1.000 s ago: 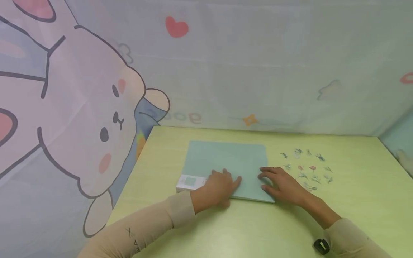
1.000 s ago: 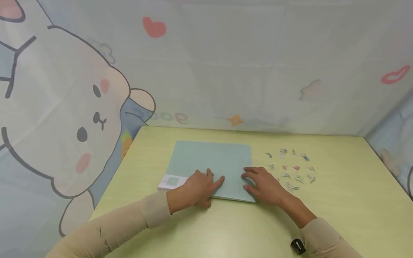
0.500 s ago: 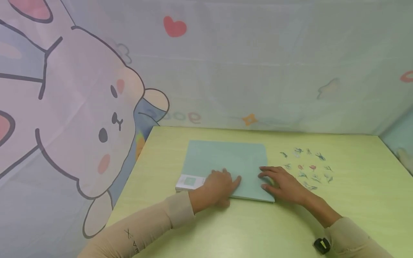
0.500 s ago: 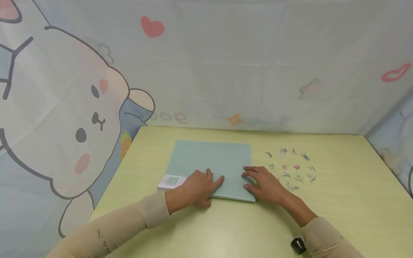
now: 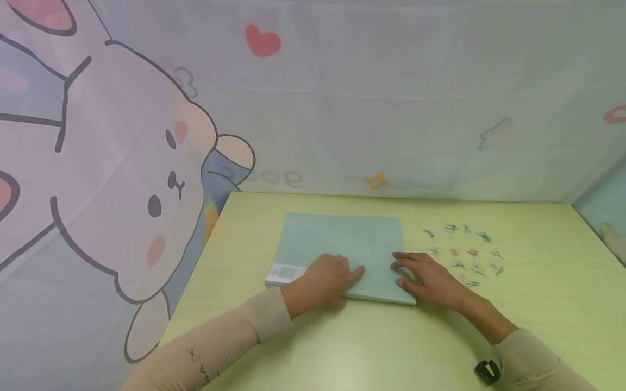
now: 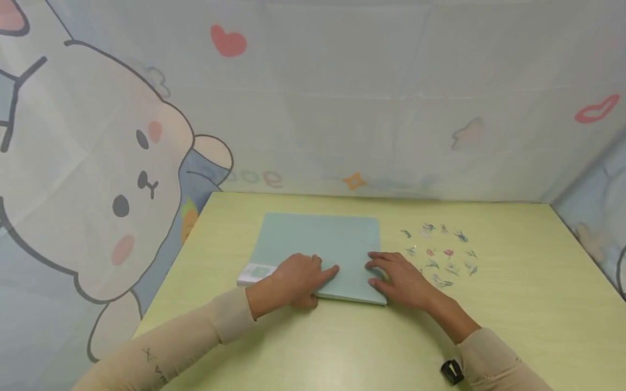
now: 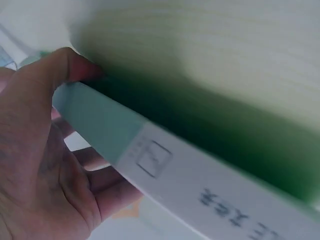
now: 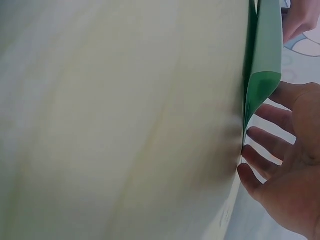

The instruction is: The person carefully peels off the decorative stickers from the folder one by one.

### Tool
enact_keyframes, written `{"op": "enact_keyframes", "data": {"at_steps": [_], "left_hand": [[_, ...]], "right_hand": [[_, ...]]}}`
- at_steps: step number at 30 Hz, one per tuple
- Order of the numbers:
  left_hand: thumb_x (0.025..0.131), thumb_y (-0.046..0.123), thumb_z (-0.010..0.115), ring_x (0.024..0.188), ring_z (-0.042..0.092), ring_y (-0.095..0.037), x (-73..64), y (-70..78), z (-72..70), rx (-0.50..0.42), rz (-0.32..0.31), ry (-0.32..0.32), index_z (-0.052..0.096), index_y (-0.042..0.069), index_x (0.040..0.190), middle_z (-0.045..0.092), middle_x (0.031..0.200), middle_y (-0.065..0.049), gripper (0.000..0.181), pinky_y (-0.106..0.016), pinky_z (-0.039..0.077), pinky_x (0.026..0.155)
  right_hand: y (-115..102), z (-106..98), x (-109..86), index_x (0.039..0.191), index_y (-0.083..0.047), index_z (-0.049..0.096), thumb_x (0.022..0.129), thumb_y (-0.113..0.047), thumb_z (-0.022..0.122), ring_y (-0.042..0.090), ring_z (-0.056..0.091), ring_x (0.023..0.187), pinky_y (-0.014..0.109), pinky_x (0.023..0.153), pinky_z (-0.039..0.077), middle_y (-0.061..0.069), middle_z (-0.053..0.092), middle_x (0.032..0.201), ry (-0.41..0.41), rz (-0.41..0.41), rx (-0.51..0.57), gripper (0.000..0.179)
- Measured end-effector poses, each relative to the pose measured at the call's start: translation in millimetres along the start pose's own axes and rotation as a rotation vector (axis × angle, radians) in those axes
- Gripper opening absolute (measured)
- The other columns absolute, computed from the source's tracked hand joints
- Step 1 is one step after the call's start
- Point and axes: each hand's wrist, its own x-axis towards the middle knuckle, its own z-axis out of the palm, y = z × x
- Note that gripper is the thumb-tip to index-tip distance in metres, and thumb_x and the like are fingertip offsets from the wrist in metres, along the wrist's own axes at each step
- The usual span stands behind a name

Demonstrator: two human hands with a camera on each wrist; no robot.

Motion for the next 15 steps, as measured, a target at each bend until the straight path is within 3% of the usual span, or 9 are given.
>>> {"op": "enact_keyframes", "data": {"at_steps": [4,8,15], "left_hand": [[0.087,0.057,0.079,0.082,0.065,-0.017,1.0,-7.8,1.2,-0.004,0.013,0.007,0.052,0.031,0.158,0.069,0.095,-0.001,0.08,-0.035,0.057,0.071],[0.085,0.069,0.078,0.083,0.066,-0.019,-0.3,-10.6,3.9,0.008,0.005,0.003,0.051,0.035,0.159,0.07,0.095,-0.003,0.086,-0.035,0.058,0.07],[0.085,0.071,0.075,0.083,0.067,-0.021,-2.8,-14.1,6.5,0.001,-0.029,0.041,0.054,0.036,0.157,0.07,0.096,-0.005,0.083,-0.036,0.059,0.069]], "right_hand": [[-0.2,-1.6,-2.1,0.131,-0.002,0.071,0.104,-0.016,0.069,0.046,0.053,0.137,0.065,0.106,0.044,0.023,0.058,0.149,-0.007,0.01,0.022,0.03],[0.0,-2.6,-2.1,0.136,0.0,0.069,0.108,-0.017,0.064,0.047,0.05,0.141,0.065,0.108,0.043,0.023,0.055,0.153,-0.034,0.029,0.049,0.033],[-0.1,-1.5,4.6,0.142,0.003,0.064,0.11,-0.018,0.059,0.049,0.047,0.143,0.066,0.111,0.041,0.027,0.051,0.156,-0.06,0.051,0.055,0.038]]}}
